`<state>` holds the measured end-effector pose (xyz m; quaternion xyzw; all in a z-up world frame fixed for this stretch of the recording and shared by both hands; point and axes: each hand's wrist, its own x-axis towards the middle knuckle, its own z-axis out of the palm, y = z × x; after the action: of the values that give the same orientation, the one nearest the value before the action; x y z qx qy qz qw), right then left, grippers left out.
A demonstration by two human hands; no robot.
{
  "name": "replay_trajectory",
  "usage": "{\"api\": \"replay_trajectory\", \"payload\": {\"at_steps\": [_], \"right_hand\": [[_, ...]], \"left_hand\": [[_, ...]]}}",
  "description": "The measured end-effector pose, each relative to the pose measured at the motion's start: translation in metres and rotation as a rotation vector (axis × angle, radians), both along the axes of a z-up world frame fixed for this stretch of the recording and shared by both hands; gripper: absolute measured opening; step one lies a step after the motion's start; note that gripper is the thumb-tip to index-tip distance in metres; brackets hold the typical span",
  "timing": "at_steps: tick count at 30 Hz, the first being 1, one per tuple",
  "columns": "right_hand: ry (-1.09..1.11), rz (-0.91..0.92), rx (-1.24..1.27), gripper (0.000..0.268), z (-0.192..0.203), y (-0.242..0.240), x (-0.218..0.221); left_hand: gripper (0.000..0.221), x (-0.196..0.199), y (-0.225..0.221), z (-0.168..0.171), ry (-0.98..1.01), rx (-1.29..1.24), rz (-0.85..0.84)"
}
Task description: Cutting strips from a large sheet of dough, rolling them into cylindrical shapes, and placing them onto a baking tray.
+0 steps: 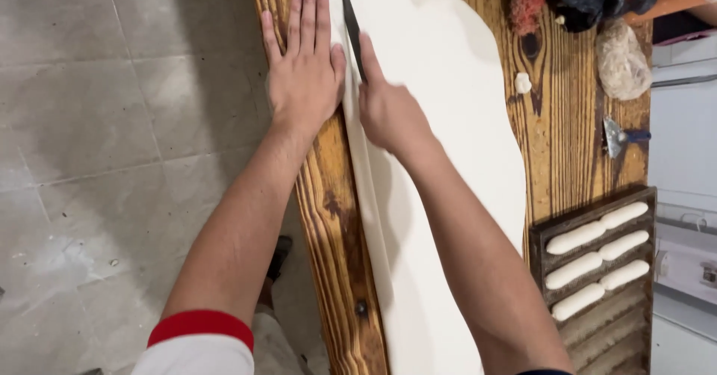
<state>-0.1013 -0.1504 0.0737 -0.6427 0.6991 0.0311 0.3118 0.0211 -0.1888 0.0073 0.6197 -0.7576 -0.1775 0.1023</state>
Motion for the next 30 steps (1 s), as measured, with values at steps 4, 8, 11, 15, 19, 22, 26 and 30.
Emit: {"api": "replay_trajectory", "payload": {"at_steps": [4, 8, 11, 15, 19, 22, 26, 30], "right_hand": [[0.032, 0.050, 0.014, 0.067, -0.002, 0.084, -0.023], [0.037, 0.036, 0.033, 0.066, 0.007, 0.166, -0.035], [0.051, 0.026, 0.124, 0.067, 0.016, 0.228, -0.041], [0.032, 0.017, 0.156, 0.066, 0.022, 0.309, -0.054], [0.033, -0.003, 0.230, 0.065, 0.024, 0.398, -0.067], [0.064, -0.016, 0.245, 0.063, 0.029, 0.460, -0.075], [0.163, -0.006, 0.205, 0.069, 0.038, 0.545, -0.084], [0.037, -0.119, 0.468, 0.062, 0.068, 0.630, -0.092]], "left_hand": [[0.061, -0.004, -0.001, -0.026, 0.047, -0.112, -0.008], [0.058, -0.006, -0.009, -0.063, -0.021, -0.296, -0.029], [0.054, -0.001, -0.002, -0.056, -0.089, -0.284, -0.033], [0.033, 0.018, 0.024, -0.056, 0.301, -0.490, -0.170], [0.046, 0.017, 0.103, -0.026, 0.343, -0.434, -0.408], [0.050, 0.008, 0.171, -0.018, 0.309, -0.325, -0.510], [0.058, -0.014, 0.273, -0.015, 0.079, -0.028, -0.551], [0.054, -0.031, 0.391, -0.038, 0.282, -0.441, -0.689]]}}
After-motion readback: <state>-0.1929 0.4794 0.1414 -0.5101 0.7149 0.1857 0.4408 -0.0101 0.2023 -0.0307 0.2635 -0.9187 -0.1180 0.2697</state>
